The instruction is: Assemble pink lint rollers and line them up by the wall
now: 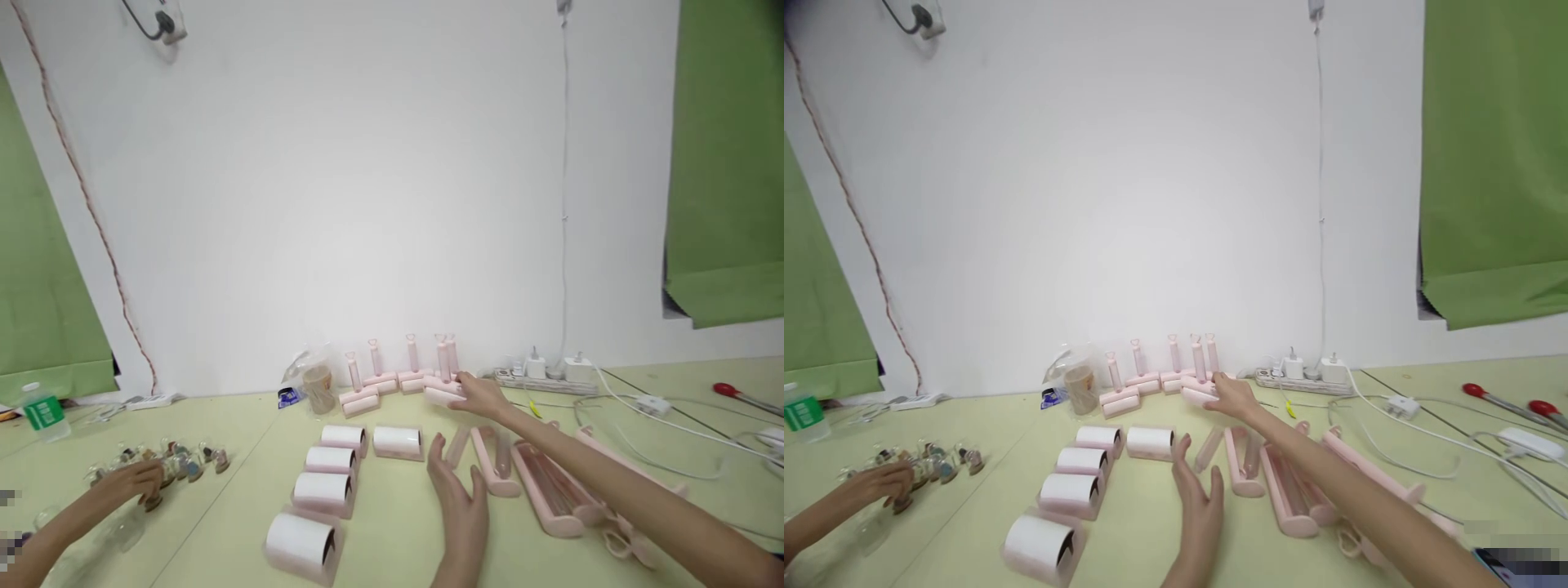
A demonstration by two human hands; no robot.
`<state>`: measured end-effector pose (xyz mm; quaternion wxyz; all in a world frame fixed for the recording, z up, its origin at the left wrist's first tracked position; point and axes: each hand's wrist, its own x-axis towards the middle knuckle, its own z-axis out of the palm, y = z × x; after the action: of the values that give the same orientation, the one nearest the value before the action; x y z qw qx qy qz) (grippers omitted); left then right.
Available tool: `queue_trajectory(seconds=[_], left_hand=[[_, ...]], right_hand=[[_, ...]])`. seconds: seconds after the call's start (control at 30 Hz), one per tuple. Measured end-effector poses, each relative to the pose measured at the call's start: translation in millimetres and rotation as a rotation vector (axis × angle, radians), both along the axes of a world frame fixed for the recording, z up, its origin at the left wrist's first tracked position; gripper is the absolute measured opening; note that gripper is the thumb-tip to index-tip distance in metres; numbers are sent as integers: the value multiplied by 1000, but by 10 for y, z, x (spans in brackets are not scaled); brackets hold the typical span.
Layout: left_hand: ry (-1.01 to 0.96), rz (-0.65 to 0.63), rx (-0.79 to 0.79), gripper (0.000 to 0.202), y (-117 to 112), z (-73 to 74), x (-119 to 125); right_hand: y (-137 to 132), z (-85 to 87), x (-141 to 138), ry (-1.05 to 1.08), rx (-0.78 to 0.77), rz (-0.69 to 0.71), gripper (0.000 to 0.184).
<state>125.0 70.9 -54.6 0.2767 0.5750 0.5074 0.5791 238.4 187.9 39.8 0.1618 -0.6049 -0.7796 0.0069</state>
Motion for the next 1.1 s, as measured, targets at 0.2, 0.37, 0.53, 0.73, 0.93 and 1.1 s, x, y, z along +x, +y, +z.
queue_trajectory(seconds=[0.2,0.37,0.53,0.73,0.93,1.1], left_hand=[[-29,-183,-93,70,-389,194,-463],[-54,-477,-314,58,-438,66,-579],[29,-474,-326,60,-451,69,-585],[91,-477,-293,54,-425,53,-633],[-89,-355,-182,76,-447,302,-759],[-469,-813,-595,71,-653,493,-605]], right_hand=[[-1074,-106,271,60,-68,220,47],[-1678,-461,307,82,-11,251,35],[-1563,-358,170,313,-25,116,36],[-1540,55,163,542,81,120,27],[-1882,130,459,517,409,435,19],[-2194,-144,447,45,444,840,31]])
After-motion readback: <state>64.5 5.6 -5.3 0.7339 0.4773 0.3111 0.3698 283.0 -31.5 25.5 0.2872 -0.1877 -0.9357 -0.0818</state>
